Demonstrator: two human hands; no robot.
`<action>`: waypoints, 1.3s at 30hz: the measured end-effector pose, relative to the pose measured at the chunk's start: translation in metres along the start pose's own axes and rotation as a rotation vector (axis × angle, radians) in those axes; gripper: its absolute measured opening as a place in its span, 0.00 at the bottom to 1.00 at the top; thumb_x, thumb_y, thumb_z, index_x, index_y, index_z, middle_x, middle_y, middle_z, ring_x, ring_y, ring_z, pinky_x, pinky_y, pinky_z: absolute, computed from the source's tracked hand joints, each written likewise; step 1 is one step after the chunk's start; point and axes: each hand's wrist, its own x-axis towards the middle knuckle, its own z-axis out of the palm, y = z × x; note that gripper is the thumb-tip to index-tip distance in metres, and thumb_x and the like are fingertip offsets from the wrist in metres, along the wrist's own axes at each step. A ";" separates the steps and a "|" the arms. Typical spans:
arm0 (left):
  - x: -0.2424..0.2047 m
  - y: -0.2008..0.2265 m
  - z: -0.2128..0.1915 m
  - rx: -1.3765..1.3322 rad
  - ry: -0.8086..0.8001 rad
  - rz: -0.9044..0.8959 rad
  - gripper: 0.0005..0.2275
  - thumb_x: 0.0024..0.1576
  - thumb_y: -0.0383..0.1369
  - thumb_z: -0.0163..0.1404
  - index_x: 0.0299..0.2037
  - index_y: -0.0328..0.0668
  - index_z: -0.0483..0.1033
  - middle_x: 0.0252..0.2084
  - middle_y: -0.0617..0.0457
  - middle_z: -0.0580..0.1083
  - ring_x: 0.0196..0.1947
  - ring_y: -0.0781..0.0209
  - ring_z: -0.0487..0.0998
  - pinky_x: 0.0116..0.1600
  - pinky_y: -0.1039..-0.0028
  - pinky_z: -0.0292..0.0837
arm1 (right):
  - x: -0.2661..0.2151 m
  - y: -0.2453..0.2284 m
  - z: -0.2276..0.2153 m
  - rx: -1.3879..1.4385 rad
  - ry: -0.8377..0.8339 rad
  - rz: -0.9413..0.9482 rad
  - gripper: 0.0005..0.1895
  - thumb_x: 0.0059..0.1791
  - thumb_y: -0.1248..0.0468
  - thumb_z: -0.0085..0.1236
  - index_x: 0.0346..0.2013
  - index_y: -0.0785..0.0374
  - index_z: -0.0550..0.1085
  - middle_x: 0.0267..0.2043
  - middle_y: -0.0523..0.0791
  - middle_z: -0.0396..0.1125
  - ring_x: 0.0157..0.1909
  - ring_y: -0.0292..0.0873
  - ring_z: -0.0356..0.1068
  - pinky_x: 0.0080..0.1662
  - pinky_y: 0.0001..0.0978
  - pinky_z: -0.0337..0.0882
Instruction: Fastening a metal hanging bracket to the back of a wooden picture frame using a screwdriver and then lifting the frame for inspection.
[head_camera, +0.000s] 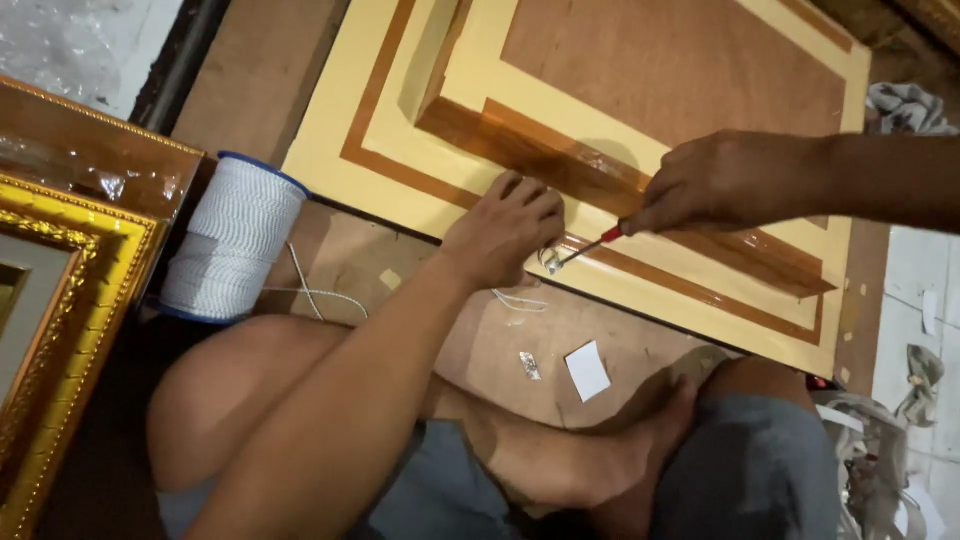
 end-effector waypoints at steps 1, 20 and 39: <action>0.000 0.000 0.001 0.000 -0.002 -0.001 0.27 0.45 0.60 0.72 0.46 0.56 0.82 0.58 0.56 0.75 0.61 0.46 0.71 0.71 0.53 0.63 | 0.001 -0.005 -0.001 0.001 0.001 -0.002 0.21 0.59 0.60 0.56 0.68 0.49 0.76 0.51 0.42 0.79 0.38 0.47 0.76 0.34 0.42 0.75; 0.000 -0.003 0.003 0.121 0.049 0.020 0.25 0.50 0.55 0.66 0.52 0.54 0.79 0.55 0.58 0.73 0.58 0.49 0.70 0.70 0.54 0.65 | 0.028 -0.016 -0.034 0.065 -0.225 0.274 0.25 0.52 0.60 0.65 0.65 0.41 0.77 0.48 0.35 0.81 0.42 0.43 0.80 0.41 0.42 0.74; 0.000 -0.003 0.008 0.079 0.065 0.018 0.35 0.45 0.64 0.70 0.54 0.51 0.76 0.57 0.56 0.72 0.58 0.46 0.71 0.69 0.50 0.65 | 0.013 -0.013 -0.035 0.192 -0.400 0.490 0.30 0.55 0.56 0.60 0.70 0.21 0.74 0.60 0.27 0.77 0.52 0.39 0.82 0.42 0.45 0.84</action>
